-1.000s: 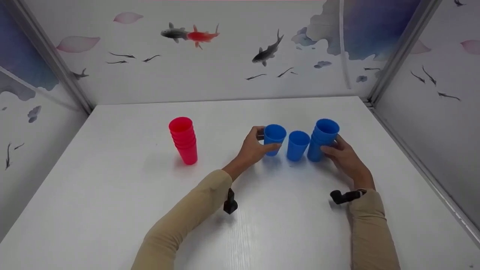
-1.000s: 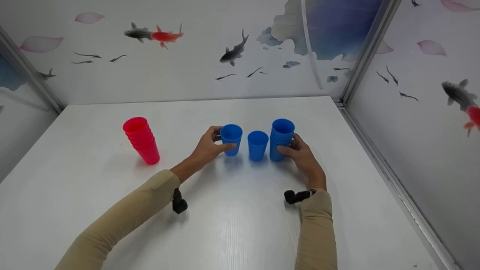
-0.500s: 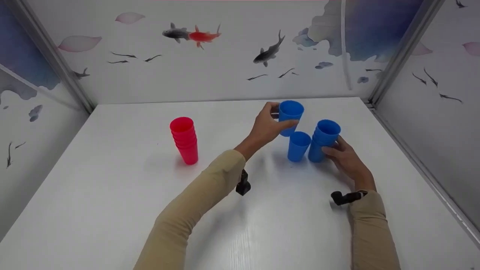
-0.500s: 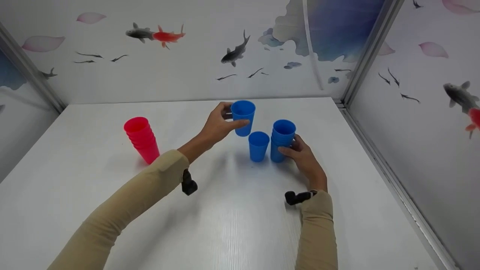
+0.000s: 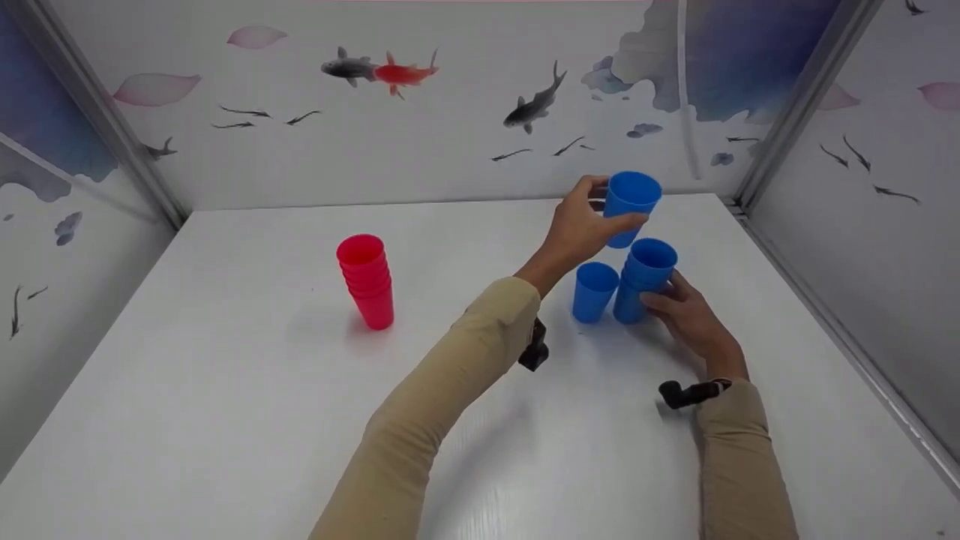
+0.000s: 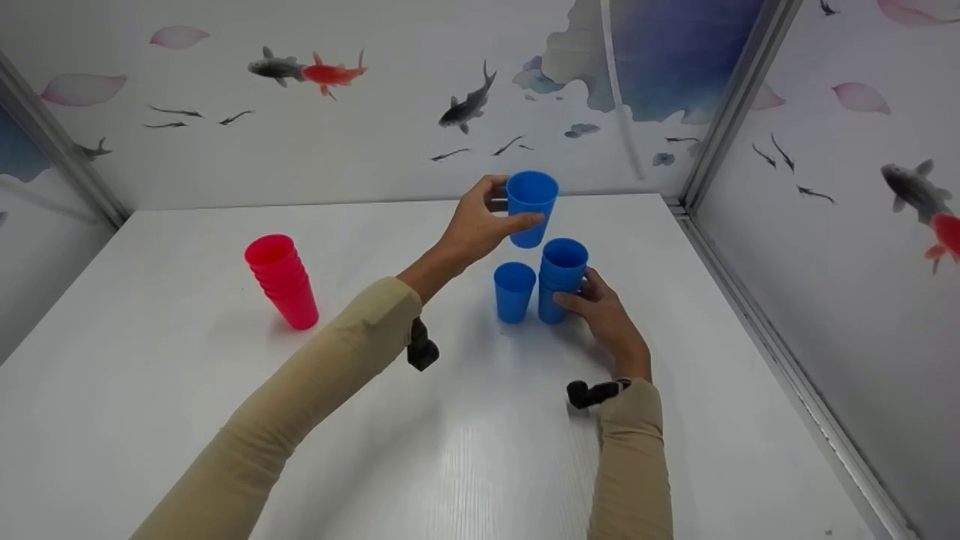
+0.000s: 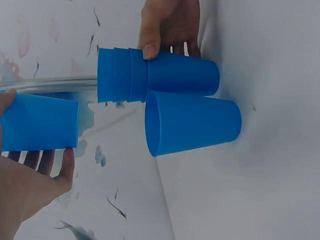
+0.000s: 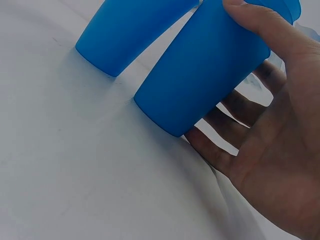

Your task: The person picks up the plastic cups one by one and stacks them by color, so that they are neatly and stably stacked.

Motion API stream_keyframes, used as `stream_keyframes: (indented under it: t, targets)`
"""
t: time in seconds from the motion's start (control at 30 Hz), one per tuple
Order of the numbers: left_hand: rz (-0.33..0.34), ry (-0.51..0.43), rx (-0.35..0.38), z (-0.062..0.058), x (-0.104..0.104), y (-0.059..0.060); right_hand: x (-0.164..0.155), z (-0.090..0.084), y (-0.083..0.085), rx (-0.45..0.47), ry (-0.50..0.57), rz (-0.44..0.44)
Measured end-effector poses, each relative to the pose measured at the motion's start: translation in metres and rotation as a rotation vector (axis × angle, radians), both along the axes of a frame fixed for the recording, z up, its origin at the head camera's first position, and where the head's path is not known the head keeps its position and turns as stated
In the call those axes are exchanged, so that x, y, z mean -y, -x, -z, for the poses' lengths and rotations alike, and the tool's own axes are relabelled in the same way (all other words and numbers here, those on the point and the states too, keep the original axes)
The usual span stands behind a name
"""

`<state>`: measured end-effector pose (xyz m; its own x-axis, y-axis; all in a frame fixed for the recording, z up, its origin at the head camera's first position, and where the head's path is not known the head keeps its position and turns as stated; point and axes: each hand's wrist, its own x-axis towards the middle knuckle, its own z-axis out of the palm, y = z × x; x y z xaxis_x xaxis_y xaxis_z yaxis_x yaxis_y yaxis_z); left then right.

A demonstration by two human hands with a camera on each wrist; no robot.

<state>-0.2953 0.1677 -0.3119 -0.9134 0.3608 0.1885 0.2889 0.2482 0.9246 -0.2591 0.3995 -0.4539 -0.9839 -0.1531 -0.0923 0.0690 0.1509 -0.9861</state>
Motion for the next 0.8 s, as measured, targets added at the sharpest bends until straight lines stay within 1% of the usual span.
stream_keyframes:
  t: [0.2, 0.3, 0.53, 0.67, 0.8]
  targets:
    - [0.001, -0.027, -0.007, -0.005, -0.018, -0.005, 0.002, -0.001, 0.003, 0.014, -0.007, 0.016]
    - [0.004, -0.031, -0.015, -0.004, -0.023, -0.006, 0.004, -0.001, 0.005, 0.014, 0.0, 0.018]
    - [0.007, 0.015, 0.024, 0.008, -0.033, -0.009, 0.003, 0.0, 0.004, 0.019, -0.018, 0.021]
    - [0.041, 0.04, 0.038, 0.015, -0.037, -0.011, 0.0, 0.002, 0.002, 0.01, -0.047, 0.018]
    - [0.086, 0.062, 0.056, 0.023, -0.031, -0.01, -0.002, 0.002, 0.001, -0.004, -0.053, 0.012]
